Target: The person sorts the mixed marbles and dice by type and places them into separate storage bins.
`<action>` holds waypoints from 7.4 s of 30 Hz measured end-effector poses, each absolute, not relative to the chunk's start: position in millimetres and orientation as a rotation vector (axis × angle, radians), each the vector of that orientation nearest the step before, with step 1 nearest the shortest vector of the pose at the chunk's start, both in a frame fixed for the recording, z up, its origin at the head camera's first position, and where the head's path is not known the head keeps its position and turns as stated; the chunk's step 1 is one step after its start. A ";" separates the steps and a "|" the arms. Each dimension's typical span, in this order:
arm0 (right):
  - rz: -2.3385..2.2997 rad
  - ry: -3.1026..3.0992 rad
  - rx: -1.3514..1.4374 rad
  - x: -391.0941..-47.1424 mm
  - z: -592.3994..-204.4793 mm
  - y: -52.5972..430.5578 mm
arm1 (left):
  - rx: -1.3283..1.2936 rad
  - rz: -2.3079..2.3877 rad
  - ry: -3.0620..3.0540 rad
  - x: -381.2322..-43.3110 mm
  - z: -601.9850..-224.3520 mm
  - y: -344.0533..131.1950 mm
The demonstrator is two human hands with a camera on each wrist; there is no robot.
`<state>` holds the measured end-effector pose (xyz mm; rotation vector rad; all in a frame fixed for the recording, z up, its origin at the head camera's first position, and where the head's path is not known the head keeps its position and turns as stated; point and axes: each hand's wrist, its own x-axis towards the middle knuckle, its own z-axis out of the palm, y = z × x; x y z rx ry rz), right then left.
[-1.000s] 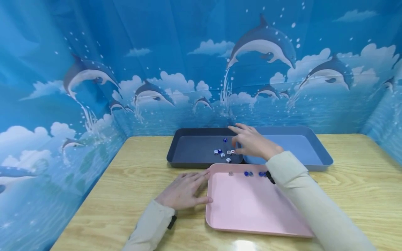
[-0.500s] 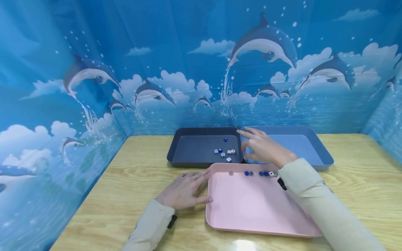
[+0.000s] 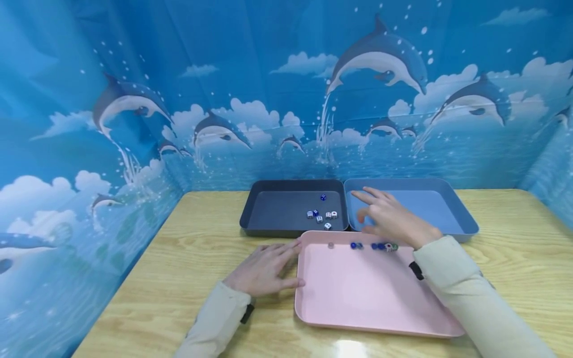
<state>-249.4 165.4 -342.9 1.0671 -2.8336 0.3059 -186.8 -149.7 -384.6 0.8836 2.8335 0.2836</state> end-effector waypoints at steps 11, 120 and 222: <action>0.300 -2.811 1.065 -240.7 -353.3 180.5 | 0.865 0.292 2.826 -185.9 -384.2 -149.6; 0.523 -3.069 1.000 -245.0 -355.3 191.6 | 0.863 0.312 2.814 -185.8 -385.3 -150.9; 0.366 -3.216 0.809 -337.3 -318.6 100.5 | 0.894 0.317 2.817 -186.8 -384.0 -150.8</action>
